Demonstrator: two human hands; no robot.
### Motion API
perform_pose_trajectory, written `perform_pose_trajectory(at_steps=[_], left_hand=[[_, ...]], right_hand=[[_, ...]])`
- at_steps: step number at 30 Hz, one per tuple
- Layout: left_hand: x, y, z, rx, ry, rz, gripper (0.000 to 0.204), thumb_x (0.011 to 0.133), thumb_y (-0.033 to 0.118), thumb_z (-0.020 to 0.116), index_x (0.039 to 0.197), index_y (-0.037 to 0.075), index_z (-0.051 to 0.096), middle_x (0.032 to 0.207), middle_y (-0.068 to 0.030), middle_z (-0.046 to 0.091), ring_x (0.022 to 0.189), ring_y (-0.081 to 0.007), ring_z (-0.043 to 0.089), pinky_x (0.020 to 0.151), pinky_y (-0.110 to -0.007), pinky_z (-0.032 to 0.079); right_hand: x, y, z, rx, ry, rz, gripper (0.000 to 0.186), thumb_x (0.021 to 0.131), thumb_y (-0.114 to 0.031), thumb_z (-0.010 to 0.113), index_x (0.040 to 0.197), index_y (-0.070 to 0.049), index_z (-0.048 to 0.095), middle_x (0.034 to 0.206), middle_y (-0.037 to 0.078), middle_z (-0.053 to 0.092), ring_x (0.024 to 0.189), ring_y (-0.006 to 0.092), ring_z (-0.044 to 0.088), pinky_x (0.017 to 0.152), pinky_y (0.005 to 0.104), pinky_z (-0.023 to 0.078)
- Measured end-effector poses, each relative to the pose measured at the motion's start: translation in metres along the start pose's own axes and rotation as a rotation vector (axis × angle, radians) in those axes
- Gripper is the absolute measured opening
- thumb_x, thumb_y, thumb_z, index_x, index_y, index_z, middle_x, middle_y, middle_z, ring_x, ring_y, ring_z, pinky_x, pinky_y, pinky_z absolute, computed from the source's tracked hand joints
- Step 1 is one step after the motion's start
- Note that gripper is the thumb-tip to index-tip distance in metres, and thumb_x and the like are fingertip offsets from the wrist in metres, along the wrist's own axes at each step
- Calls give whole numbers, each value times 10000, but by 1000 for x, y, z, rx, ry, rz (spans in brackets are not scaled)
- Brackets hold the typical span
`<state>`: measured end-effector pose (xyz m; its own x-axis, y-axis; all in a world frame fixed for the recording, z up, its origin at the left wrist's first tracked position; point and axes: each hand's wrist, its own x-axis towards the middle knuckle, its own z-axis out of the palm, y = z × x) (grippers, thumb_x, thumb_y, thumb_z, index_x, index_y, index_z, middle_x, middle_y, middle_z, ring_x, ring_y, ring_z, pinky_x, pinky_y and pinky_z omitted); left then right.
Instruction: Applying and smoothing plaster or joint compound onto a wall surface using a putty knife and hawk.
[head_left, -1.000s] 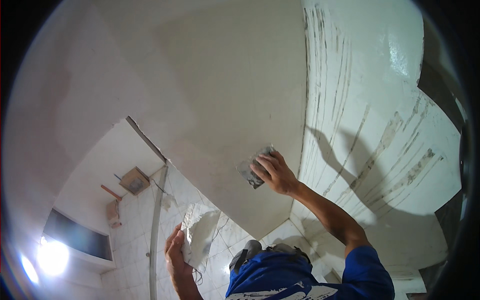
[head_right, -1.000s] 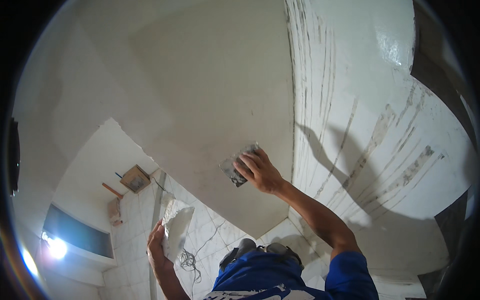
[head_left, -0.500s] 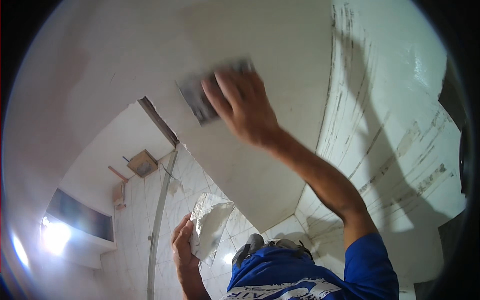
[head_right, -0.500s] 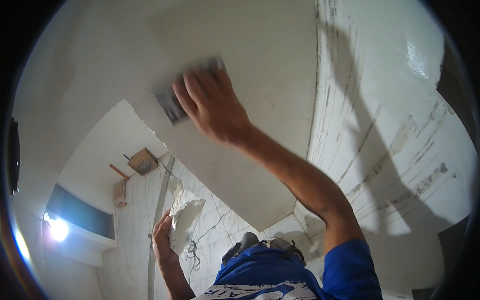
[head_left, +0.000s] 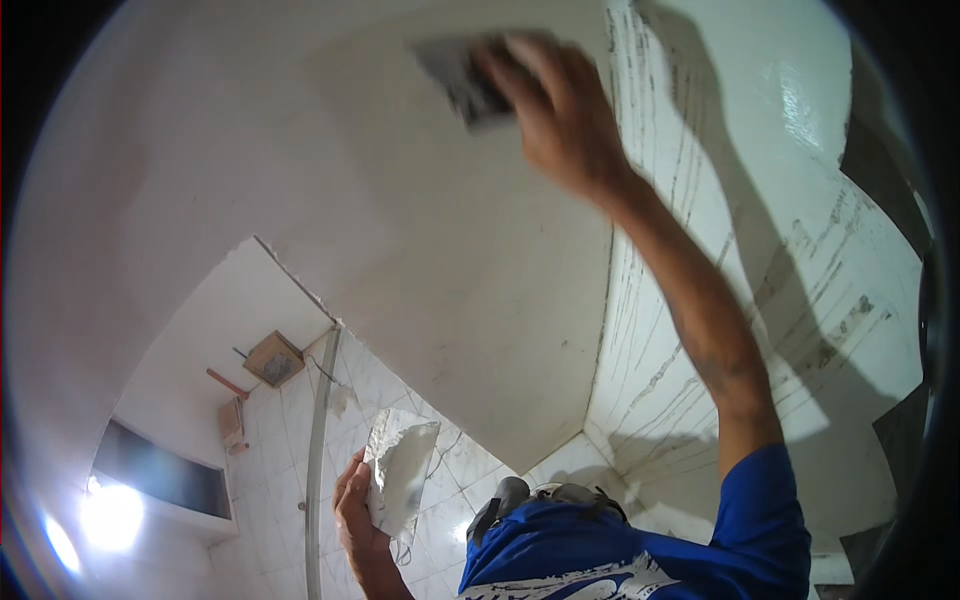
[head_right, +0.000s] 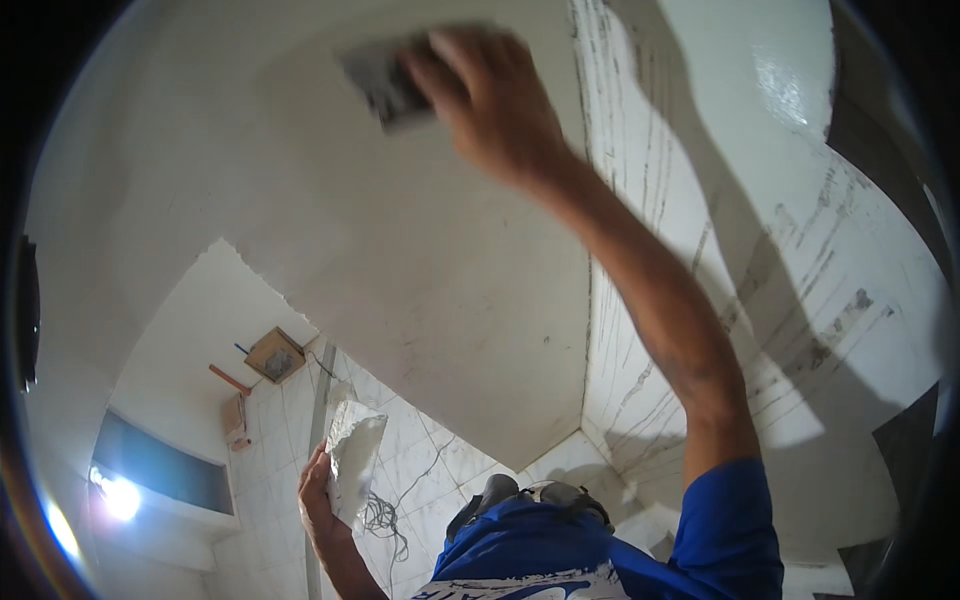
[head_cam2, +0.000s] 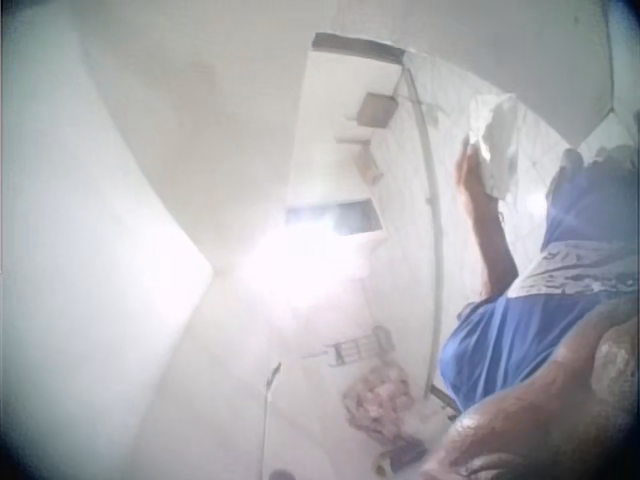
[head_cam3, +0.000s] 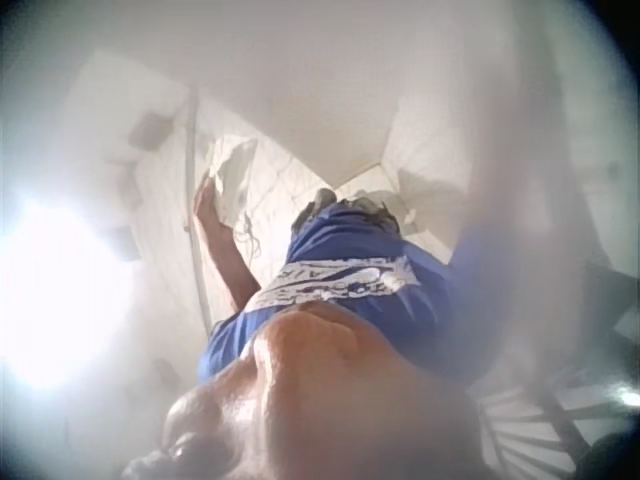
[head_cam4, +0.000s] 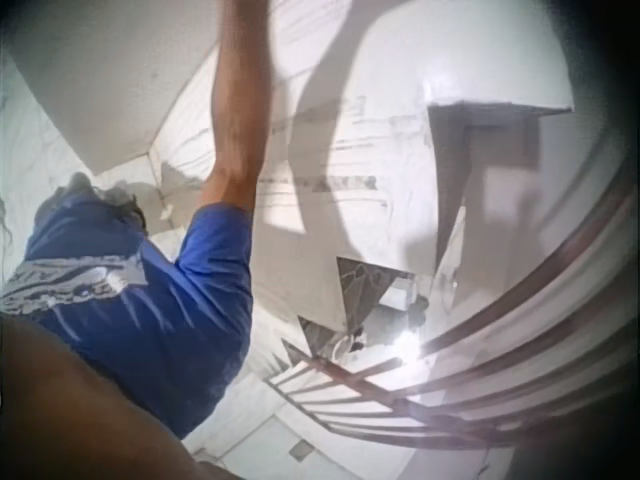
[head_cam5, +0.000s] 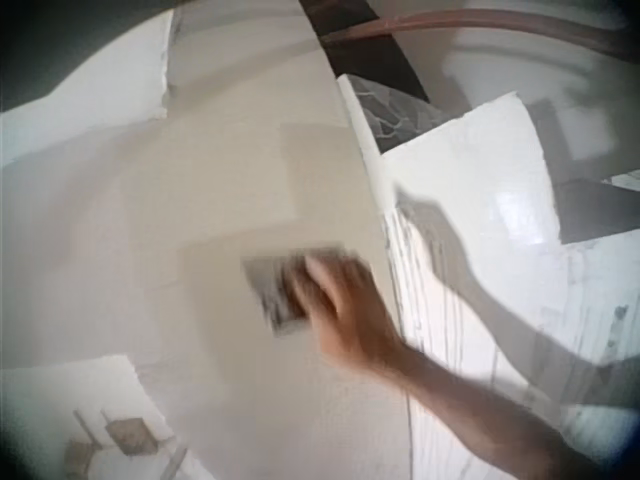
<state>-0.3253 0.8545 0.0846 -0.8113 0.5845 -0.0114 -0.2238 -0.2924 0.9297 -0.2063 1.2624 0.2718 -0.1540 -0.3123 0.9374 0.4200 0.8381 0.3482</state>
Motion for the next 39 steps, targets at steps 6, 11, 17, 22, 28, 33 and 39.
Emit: perform_pose_trajectory(at_steps=[6,11,17,22,28,33,39], left_hand=[[6,4,5,-7,-72,-6,501,936,166,547,1321,-150,492,1136,-188,664,962,-205,669,849,-283,536],[7,6,1,31,30,-18,501,939,175,538,1318,-149,492,1142,-183,662,969,-205,668,845,-285,536],[16,10,-8,67,-141,-26,507,931,187,530,1317,-140,501,1145,-176,663,976,-212,664,847,-292,531],[16,3,-13,6,-151,-61,501,922,169,535,1315,-140,497,1139,-187,663,966,-227,669,835,-301,542],[13,9,-3,-71,-182,-73,491,914,130,533,1312,-154,488,1129,-199,661,954,-229,674,837,-307,548],[10,9,1,39,-15,-67,491,916,150,520,1305,-149,496,1109,-183,669,939,-206,671,832,-283,538],[13,12,0,5,-140,-64,492,913,183,530,1284,-139,513,1081,-161,679,914,-194,673,806,-279,539]], right_hand=[[21,29,29,-18,-28,-89,433,872,15,574,1296,-71,585,1271,144,526,1170,322,530,1016,474,428],[-126,-46,31,162,-179,55,579,842,42,581,1388,-145,531,1331,123,495,1262,320,495,1101,518,370],[-280,-123,-14,367,-594,131,640,801,81,601,1396,-136,514,1382,135,443,1287,328,465,1090,547,374],[-206,-97,-35,395,-377,354,637,772,111,573,1365,-117,524,1351,158,484,1241,356,482,1038,516,405],[-33,-1,-23,116,-11,537,348,870,29,506,1213,26,562,1239,239,571,1108,405,573,937,466,471],[-2,33,-24,65,-148,885,215,943,-81,480,1073,62,573,1100,288,605,951,444,618,827,494,482],[-12,45,-24,134,-310,996,207,883,-72,511,955,112,573,977,325,614,930,481,611,838,525,484]])
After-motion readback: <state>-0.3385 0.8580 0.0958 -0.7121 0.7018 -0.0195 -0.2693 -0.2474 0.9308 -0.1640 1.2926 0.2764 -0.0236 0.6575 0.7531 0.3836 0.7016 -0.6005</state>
